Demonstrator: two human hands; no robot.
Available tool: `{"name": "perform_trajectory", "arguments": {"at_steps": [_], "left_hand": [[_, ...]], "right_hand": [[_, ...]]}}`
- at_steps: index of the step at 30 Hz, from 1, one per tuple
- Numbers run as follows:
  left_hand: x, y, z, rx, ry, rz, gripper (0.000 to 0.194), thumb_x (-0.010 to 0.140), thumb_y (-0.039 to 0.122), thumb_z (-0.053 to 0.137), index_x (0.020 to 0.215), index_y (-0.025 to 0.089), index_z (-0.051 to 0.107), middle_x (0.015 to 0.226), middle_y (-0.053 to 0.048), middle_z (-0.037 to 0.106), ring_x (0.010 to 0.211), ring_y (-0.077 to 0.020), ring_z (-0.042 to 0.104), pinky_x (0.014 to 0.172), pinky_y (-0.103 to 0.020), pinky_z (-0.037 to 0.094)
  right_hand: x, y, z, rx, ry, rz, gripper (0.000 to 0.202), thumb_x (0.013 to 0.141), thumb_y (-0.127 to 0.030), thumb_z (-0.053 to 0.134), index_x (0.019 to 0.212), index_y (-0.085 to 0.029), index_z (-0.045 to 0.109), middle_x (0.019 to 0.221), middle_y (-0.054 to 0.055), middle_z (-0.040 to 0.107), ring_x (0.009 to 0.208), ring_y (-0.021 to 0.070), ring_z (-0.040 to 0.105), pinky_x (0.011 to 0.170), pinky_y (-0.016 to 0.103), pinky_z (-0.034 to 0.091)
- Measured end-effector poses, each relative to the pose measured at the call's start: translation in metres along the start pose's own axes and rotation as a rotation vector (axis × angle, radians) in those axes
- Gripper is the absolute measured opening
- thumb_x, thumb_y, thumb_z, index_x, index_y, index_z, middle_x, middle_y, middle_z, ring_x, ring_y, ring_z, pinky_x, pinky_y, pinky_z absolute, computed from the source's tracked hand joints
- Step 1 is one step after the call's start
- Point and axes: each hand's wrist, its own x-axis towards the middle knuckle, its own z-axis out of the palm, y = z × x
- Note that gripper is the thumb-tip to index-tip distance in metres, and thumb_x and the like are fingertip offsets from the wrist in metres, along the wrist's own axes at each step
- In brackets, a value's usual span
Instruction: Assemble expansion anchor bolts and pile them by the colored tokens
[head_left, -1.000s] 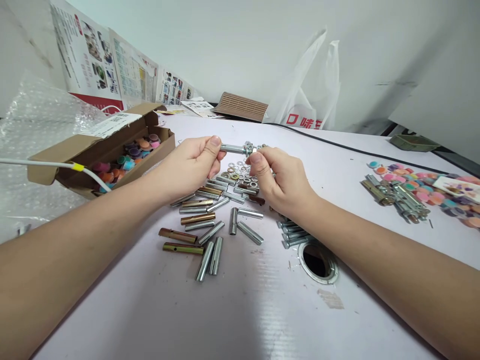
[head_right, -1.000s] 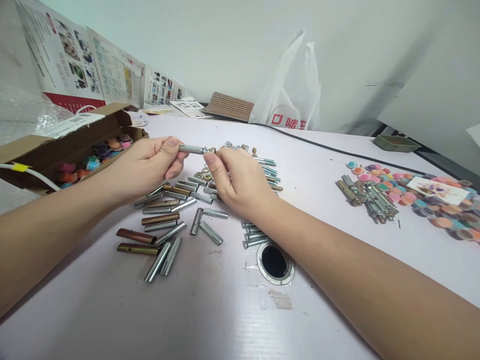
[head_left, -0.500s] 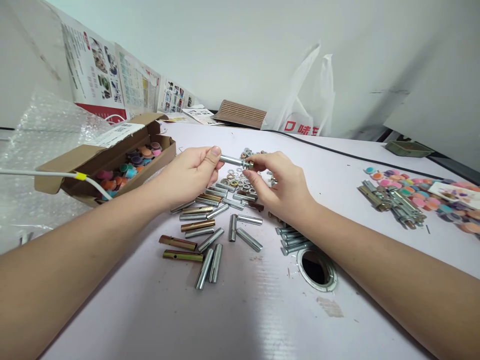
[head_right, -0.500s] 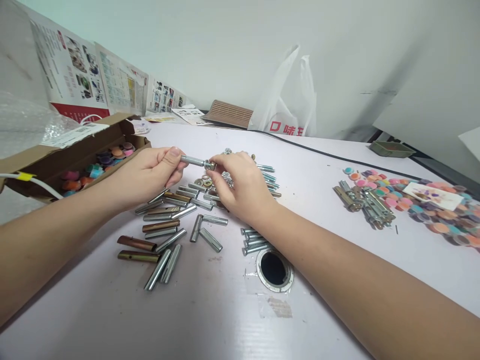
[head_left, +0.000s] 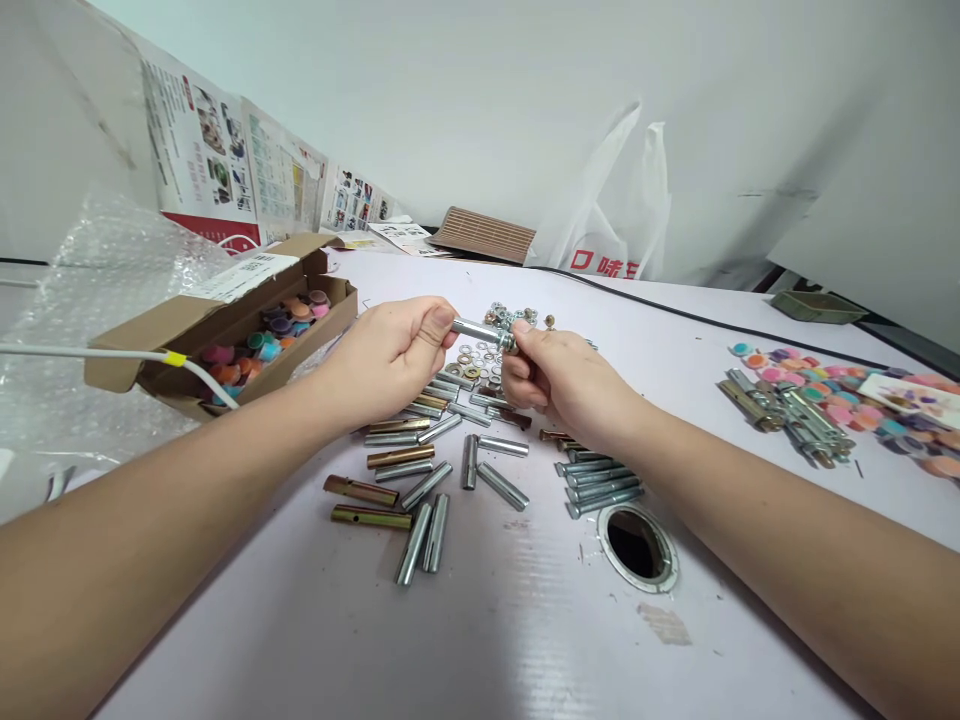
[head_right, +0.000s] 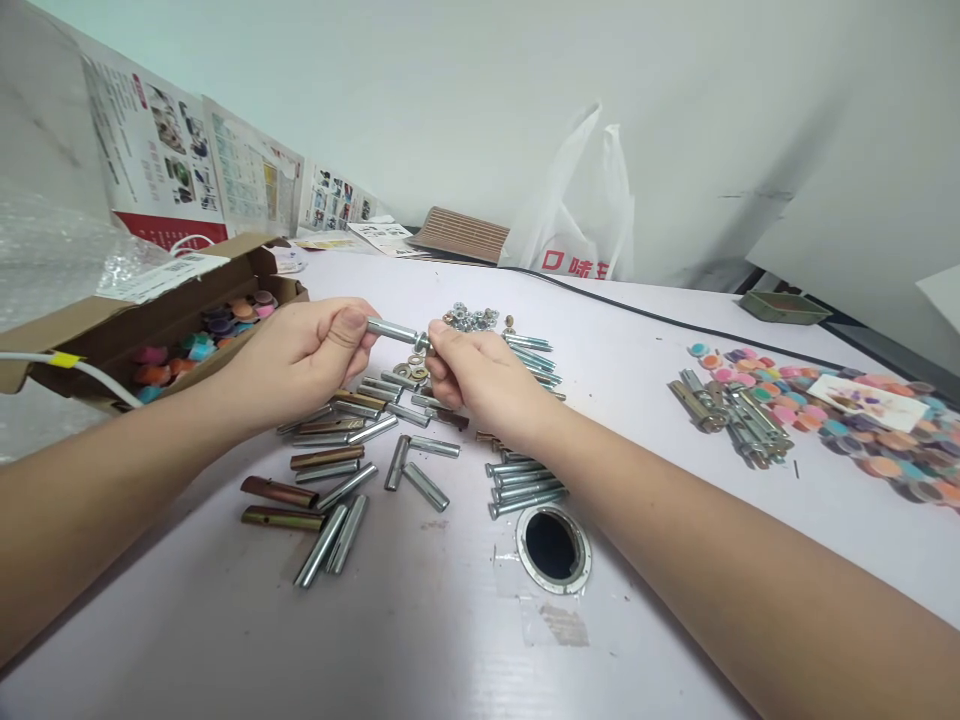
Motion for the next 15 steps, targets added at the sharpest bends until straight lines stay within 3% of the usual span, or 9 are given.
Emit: {"name": "perform_trajectory", "arguments": {"at_steps": [8, 13, 15], "left_hand": [[-0.001, 0.001, 0.003, -0.054, 0.011, -0.020, 0.045, 0.104, 0.046, 0.029, 0.070, 0.021, 0.045, 0.053, 0.003, 0.048, 0.051, -0.0114, 0.043, 0.054, -0.026, 0.033], [-0.001, 0.000, 0.002, 0.027, -0.008, 0.011, 0.047, 0.104, 0.046, 0.029, 0.069, 0.021, 0.047, 0.056, 0.002, 0.052, 0.055, -0.0128, 0.047, 0.057, -0.027, 0.035], [-0.002, 0.001, 0.002, 0.074, -0.025, 0.029, 0.047, 0.103, 0.047, 0.028, 0.070, 0.021, 0.048, 0.058, 0.001, 0.054, 0.057, -0.0135, 0.048, 0.059, -0.027, 0.035]], "right_hand": [[0.004, 0.010, -0.008, 0.105, 0.010, -0.053, 0.059, 0.095, -0.071, 0.040, 0.079, -0.017, 0.058, 0.054, -0.001, 0.051, 0.051, 0.0105, 0.044, 0.059, 0.025, 0.039], [0.002, 0.007, -0.012, -0.115, 0.053, -0.185, 0.053, 0.095, -0.065, 0.051, 0.076, -0.016, 0.058, 0.061, 0.001, 0.057, 0.060, 0.0107, 0.052, 0.061, 0.025, 0.041], [-0.001, 0.000, -0.012, -0.247, 0.069, -0.172, 0.048, 0.091, -0.062, 0.059, 0.079, -0.016, 0.059, 0.064, 0.000, 0.057, 0.056, 0.0088, 0.048, 0.054, 0.024, 0.037]]}}
